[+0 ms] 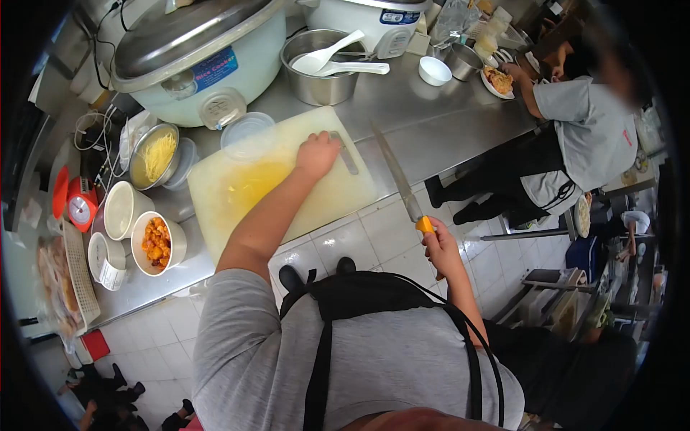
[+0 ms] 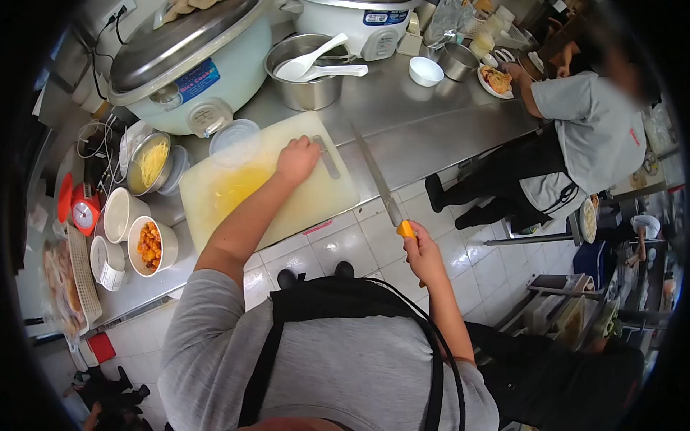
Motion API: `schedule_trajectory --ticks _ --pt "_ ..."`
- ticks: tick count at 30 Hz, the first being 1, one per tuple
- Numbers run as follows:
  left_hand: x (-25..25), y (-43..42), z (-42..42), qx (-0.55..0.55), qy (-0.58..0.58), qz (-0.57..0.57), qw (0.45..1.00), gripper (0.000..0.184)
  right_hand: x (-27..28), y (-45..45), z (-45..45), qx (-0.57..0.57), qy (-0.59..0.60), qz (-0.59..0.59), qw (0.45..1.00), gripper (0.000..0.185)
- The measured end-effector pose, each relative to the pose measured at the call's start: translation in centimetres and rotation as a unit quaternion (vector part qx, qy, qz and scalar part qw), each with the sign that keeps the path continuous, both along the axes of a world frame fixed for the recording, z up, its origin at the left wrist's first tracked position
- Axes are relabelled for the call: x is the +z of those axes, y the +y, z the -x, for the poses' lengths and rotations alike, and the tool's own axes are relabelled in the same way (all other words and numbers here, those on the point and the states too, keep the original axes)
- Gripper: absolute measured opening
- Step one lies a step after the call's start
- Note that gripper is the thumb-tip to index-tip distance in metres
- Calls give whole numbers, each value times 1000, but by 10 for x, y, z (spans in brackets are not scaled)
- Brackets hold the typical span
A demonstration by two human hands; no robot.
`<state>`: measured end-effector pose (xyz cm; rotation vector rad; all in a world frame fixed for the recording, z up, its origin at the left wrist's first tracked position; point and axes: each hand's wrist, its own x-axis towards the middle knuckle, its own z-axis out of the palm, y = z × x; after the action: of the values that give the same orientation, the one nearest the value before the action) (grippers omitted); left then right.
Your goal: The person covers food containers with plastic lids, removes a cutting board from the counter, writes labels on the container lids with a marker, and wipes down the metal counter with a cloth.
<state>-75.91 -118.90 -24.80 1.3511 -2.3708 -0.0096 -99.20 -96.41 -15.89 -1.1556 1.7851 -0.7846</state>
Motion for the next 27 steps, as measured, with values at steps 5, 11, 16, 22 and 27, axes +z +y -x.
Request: schedule_trajectory --ticks 5,11,16,22,27 --pt "0 4 -18 18 41 17 999 5 9 -9 15 80 41 20 996 32" --pt "-1 12 -72 194 437 -172 861 11 14 -49 3 207 200 131 949 35" --pt "23 55 -150 73 852 -285 433 11 14 -44 -34 289 315 49 903 38" --pt "71 114 -221 -54 906 -302 291 10 22 -6 -60 356 295 94 882 37" --pt "96 138 -251 -52 909 -294 292 9 2 -40 -71 211 354 123 903 36"
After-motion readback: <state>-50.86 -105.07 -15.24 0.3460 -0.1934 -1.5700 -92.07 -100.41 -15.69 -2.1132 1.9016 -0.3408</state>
